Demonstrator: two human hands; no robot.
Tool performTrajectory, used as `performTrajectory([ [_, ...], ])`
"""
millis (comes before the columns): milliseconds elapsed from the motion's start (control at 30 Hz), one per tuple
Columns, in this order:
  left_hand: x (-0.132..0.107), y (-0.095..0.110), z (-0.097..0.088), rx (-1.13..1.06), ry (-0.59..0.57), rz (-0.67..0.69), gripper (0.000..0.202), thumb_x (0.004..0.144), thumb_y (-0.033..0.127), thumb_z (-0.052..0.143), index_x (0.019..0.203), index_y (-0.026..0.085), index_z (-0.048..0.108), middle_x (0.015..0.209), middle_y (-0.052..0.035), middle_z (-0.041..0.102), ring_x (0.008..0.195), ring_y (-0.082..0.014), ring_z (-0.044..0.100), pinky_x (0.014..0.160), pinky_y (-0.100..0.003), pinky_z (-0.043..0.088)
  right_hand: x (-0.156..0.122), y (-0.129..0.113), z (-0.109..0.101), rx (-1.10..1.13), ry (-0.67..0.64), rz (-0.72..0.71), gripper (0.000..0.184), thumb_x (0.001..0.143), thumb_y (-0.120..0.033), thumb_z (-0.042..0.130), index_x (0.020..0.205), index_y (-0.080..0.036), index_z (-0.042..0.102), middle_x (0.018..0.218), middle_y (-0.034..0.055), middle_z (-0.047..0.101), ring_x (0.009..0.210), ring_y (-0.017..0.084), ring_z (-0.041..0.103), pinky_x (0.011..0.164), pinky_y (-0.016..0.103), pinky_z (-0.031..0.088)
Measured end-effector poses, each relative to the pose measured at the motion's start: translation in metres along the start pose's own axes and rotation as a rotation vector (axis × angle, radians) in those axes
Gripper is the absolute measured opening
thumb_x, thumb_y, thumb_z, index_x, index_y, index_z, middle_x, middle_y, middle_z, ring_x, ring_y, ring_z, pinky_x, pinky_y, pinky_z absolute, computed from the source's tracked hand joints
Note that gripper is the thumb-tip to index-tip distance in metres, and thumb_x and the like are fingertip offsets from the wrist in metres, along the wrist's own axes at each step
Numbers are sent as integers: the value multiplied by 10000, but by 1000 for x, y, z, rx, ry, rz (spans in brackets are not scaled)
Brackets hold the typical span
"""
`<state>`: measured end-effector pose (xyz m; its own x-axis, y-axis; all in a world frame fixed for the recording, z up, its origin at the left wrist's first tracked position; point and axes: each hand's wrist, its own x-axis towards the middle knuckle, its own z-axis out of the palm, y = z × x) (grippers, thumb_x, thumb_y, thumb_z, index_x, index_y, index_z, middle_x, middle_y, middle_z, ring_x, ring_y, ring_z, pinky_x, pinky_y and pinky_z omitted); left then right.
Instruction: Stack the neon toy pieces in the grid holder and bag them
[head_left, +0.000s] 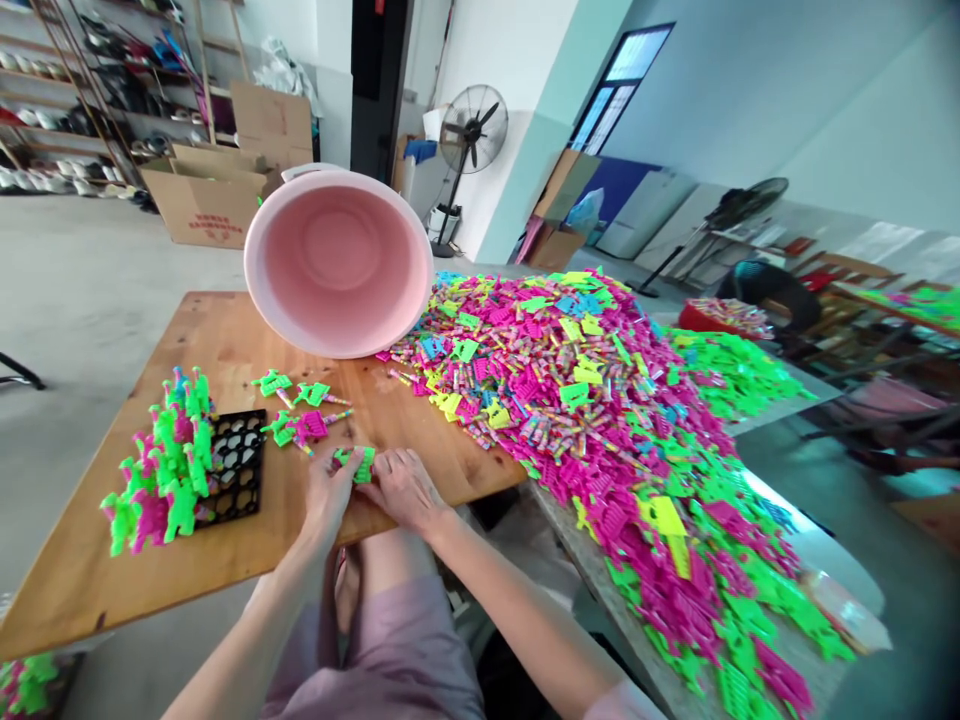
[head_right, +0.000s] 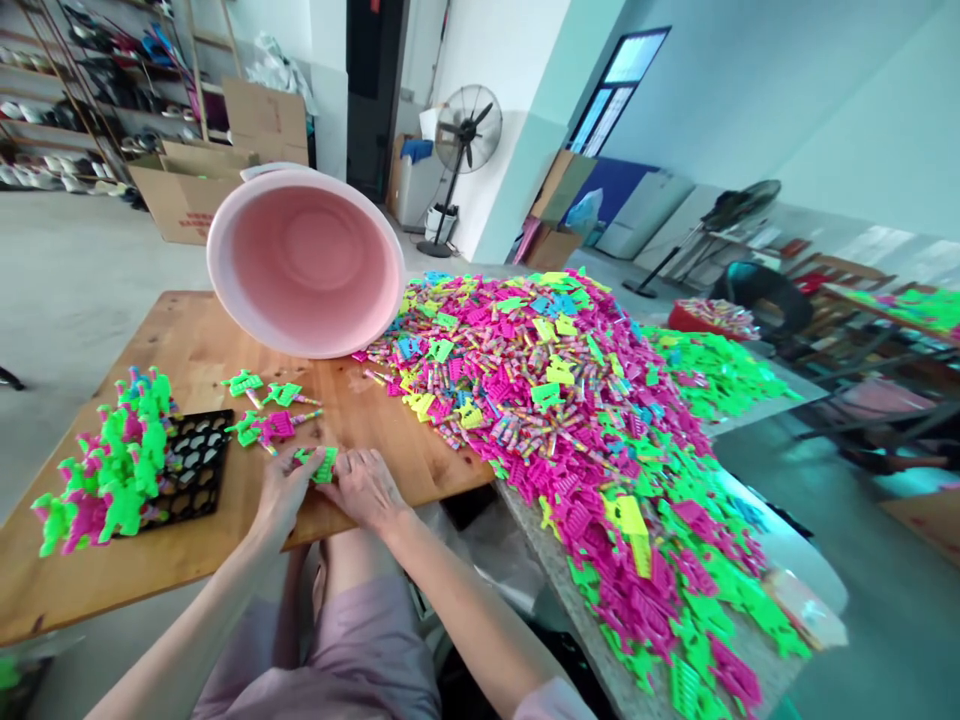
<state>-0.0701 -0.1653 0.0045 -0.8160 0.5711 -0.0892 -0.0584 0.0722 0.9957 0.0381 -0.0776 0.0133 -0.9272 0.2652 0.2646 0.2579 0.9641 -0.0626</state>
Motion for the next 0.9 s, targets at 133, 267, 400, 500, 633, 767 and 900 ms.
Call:
performTrajectory([
  [133,1,9,-5,128,23,55,428,715,554,631,840,147,676,598,5,581,554,-154,526,549,-264,408,-1,5,-15,63,-21,-13,440,965,-530,441,1028,-121,589,969,119,651,927,242,586,807,360,427],
  [267,25,25,-26,258,193,145,451,727,547,611,966,165,631,677,11,544,602,-173,494,596,-301,419,6,48,-28,-11,122,136,609,940,-487,506,1411,-117,397,1368,191,499,1246,305,452,1016,450,367],
  [400,47,34,-38,556,365,335,515,738,494,604,1102,130,590,917,-96,603,863,-282,580,802,-445,482,12,101,-22,-165,162,493,452,928,-112,470,1379,-97,466,1298,214,561,1224,300,486,1017,459,379],
  [500,38,38,-27,686,443,508,497,791,475,594,1143,124,616,1250,-207,530,1237,-383,448,1030,-559,354,9,106,-18,-106,195,441,357,920,-48,440,1224,-134,606,1102,158,663,1087,263,564,953,405,435],
  [633,14,41,1,549,158,719,466,835,409,588,1241,181,581,1329,-171,529,1254,-302,494,1039,-474,403,1,71,-24,259,329,252,268,977,-172,438,1127,-195,659,980,85,687,966,218,609,873,347,478],
  [767,7,36,17,242,-231,388,393,710,482,692,1000,217,681,931,-62,719,838,-229,674,769,-330,535,7,68,-32,629,229,108,289,976,-244,484,1241,-210,594,995,47,699,883,163,658,781,267,511],
  [900,6,36,15,116,-221,172,420,671,558,705,852,181,661,694,-21,675,578,-173,622,560,-274,511,26,118,-32,259,267,394,326,902,-165,572,1225,-180,612,1085,110,637,1010,219,604,880,352,492],
])
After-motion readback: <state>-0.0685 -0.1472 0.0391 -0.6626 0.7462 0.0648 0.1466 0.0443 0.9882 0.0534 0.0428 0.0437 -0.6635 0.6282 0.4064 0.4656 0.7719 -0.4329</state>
